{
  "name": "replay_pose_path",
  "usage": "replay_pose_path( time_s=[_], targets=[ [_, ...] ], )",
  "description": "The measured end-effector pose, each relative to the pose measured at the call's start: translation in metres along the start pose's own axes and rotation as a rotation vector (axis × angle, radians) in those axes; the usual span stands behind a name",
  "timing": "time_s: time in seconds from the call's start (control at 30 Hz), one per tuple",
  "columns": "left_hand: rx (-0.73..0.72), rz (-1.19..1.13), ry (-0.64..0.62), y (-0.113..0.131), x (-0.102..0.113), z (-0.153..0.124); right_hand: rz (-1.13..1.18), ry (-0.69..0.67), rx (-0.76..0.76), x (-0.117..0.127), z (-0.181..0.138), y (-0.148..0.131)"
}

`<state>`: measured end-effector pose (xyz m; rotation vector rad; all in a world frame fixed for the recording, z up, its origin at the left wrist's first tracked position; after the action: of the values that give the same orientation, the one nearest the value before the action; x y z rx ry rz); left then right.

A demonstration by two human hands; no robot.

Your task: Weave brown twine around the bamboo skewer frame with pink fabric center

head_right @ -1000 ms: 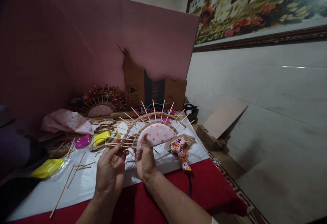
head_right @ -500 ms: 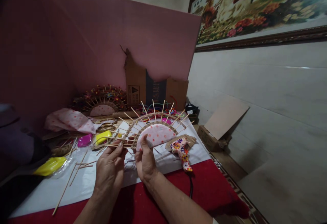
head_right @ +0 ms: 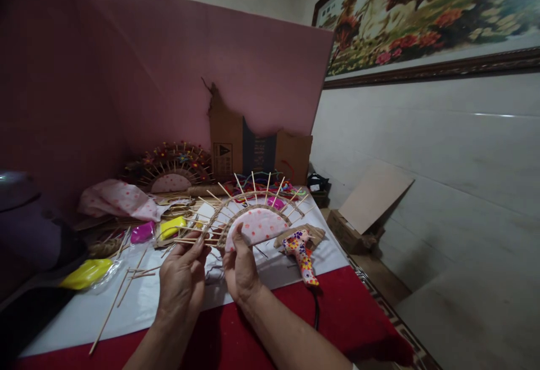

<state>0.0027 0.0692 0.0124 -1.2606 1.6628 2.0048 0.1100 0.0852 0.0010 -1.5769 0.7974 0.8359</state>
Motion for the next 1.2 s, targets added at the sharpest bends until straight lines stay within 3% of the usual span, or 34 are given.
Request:
replay_pose_path(
  time_s=[0.37,0.6,1.0,1.2],
  targets=[
    [-0.001,0.011,-0.081,0.003,-0.008,-0.002,-0.097,-0.035,0.040,-0.009,-0.005,-0.006],
    [-0.018,-0.031,-0.165,0.012,-0.021,-0.009,-0.031,-0.014,0.004,-0.008,-0.005,-0.008],
    [-0.089,0.004,-0.204,0.014,-0.019,-0.010,-0.021,-0.040,-0.036,-0.014,-0.008,-0.009],
    [-0.133,0.081,-0.217,0.015,-0.020,-0.009,-0.074,0.036,-0.170,-0.007,-0.008,0.001]
  ],
)
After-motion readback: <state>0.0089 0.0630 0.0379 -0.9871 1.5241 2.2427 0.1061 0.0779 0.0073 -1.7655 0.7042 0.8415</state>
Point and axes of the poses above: each hand's wrist, its own z-axis towards the middle knuckle, its own x-axis out of the back of the hand, y = z × x, the point moved 9 cm from there along z, towards the middle knuckle, and after that the axes turned 12 degrees about -x, right-handed, at the moved point
